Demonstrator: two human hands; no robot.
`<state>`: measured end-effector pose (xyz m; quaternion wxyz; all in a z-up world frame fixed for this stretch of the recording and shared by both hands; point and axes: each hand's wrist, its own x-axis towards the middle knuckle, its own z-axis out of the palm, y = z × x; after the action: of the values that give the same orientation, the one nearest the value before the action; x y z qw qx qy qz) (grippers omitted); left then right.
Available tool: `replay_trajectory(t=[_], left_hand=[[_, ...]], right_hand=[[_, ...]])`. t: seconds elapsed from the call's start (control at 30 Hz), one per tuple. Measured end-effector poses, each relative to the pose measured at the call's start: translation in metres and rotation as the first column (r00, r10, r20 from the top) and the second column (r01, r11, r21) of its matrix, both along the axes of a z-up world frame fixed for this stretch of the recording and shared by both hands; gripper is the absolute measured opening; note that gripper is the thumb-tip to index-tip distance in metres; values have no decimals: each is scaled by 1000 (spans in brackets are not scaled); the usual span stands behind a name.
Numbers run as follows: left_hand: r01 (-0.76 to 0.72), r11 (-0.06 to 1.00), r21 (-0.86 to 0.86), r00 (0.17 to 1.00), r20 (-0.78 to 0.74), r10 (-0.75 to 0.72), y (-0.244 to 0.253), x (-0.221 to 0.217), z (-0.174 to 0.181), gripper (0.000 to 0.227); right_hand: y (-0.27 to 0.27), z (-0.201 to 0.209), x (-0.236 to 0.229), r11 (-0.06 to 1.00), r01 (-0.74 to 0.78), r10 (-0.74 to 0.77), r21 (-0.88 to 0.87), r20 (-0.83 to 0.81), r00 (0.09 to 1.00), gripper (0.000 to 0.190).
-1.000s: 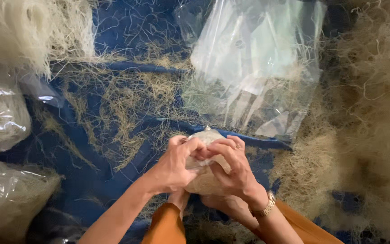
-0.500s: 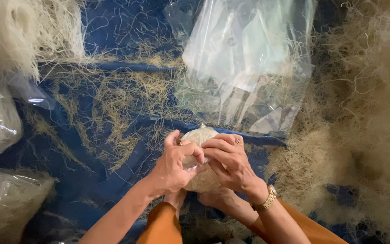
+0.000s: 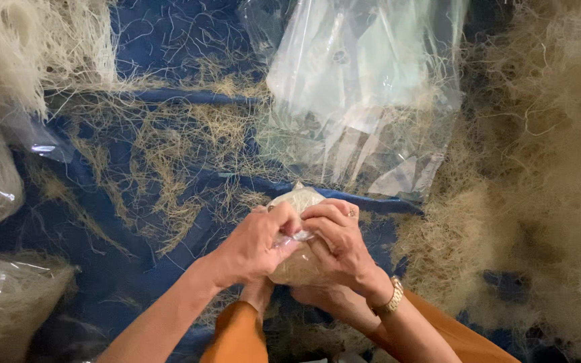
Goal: The person sits on a blue tarp and packs loose, white fibrous material into clear plastic bags. They gather the material by hand, place it into the bags, and fold the tops to secure the contents.
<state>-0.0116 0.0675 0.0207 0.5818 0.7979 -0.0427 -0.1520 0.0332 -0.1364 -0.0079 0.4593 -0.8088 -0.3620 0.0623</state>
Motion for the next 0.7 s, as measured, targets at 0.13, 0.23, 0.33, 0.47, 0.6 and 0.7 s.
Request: replay_trajectory(t=[0.13, 0.23, 0.33, 0.47, 0.6, 0.7], left_hand=[[-39, 996, 80, 999, -29, 41, -7, -13, -24, 26], [-17, 791, 611, 888, 372, -269, -19, -19, -18, 20], [106, 807, 581, 768, 468, -437, -18, -5, 4, 23], [-279, 765, 580, 591, 732, -340, -27, -9, -9, 11], [-379, 790, 481, 608, 774, -179, -31, -23, -20, 23], [-376, 781, 500, 556, 795, -242, -38, -28, -31, 34]], right_hand=[[6, 12, -1, 1000, -15, 15, -8, 29, 999, 10], [8, 21, -4, 999, -13, 15, -39, 48, 999, 9], [12, 39, -5, 997, -67, 63, -42, -73, 995, 26], [5, 33, -13, 996, 22, -32, -87, -114, 993, 22], [-8, 48, -13, 986, -5, -78, -167, -487, 870, 27], [-17, 48, 0, 986, 7, -118, -165, -669, 734, 46]])
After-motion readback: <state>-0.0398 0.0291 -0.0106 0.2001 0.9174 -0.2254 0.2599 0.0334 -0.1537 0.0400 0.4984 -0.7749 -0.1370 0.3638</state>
